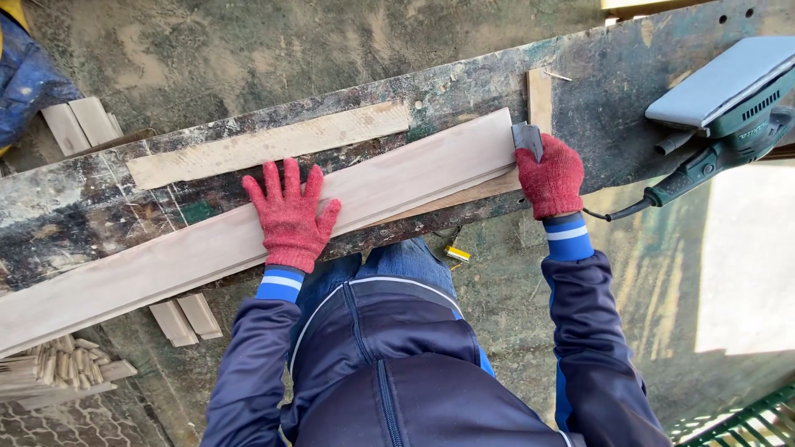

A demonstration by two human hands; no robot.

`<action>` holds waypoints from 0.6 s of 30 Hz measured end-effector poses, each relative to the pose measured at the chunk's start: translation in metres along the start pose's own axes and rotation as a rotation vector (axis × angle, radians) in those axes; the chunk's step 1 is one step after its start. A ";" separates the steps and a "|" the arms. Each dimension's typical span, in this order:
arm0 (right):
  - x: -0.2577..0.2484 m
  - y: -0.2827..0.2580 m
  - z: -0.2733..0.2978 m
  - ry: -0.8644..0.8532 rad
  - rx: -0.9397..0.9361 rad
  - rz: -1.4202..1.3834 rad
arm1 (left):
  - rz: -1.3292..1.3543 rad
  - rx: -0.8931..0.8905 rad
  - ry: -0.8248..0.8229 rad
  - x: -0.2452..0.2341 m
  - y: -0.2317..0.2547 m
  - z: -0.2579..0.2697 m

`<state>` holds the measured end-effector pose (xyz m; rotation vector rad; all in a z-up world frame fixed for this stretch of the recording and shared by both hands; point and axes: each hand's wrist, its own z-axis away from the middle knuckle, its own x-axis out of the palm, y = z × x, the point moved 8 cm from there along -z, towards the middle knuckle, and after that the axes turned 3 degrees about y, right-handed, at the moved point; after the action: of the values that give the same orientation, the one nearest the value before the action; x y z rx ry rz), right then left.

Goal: Sanding the surface and edges of wooden planks using a power sander and a manual sanding block.

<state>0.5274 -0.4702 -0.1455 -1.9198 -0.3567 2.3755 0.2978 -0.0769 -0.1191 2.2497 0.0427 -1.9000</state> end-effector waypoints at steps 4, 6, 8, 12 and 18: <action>-0.003 -0.021 -0.019 0.042 -0.046 0.007 | 0.008 0.001 -0.025 0.003 0.001 0.000; -0.002 -0.032 -0.029 0.055 -0.066 0.020 | 0.015 0.008 -0.007 0.002 0.001 0.000; 0.001 -0.036 -0.035 0.099 -0.097 0.060 | 0.017 -0.006 -0.003 0.000 0.001 -0.002; -0.022 -0.039 0.001 0.053 -0.098 0.044 | -0.031 -0.029 -0.164 0.010 -0.004 -0.003; -0.015 -0.047 -0.024 0.198 -0.212 0.076 | 0.062 -0.081 -0.018 0.007 -0.002 -0.004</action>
<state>0.5494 -0.4245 -0.1249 -2.2766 -0.5496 2.2441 0.3030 -0.0753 -0.1255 2.1559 0.0465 -1.8525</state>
